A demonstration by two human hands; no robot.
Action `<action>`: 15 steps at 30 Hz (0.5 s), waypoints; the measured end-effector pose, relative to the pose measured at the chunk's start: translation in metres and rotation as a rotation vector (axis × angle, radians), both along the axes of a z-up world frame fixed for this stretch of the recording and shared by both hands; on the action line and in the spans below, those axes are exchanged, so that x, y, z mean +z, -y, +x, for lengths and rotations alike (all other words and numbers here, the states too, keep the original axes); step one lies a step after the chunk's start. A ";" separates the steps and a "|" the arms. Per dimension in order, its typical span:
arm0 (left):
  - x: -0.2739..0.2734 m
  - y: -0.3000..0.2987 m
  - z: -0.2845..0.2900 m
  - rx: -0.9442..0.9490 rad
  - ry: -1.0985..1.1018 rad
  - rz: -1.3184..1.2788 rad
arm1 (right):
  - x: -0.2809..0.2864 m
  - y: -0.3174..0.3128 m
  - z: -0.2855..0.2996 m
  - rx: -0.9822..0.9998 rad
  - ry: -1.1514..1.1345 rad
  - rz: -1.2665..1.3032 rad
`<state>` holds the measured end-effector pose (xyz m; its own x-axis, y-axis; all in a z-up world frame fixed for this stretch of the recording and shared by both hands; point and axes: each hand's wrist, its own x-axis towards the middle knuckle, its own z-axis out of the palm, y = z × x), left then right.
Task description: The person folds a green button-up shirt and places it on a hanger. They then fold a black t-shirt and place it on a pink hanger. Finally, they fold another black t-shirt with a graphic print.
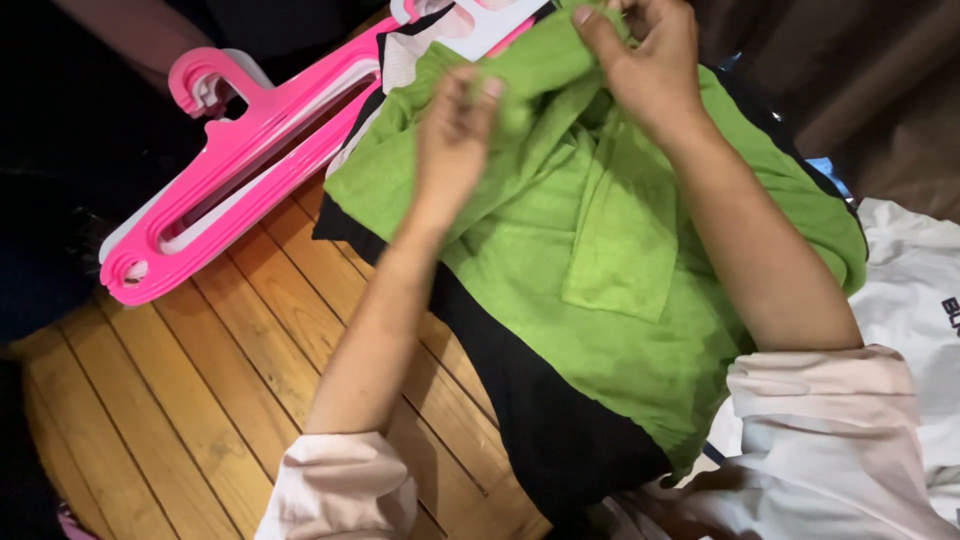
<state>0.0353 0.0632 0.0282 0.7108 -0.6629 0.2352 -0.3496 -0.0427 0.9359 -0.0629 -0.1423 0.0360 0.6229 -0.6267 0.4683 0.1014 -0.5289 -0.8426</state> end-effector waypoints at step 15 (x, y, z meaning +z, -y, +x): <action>0.070 -0.120 0.037 0.032 -0.071 0.831 | 0.011 -0.052 -0.006 0.200 -0.785 -0.276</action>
<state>0.0721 0.1835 0.0985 0.7272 -0.5800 -0.3671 -0.2781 -0.7378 0.6150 -0.0693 -0.0903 0.0474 0.9174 -0.3972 -0.0253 -0.3442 -0.7599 -0.5514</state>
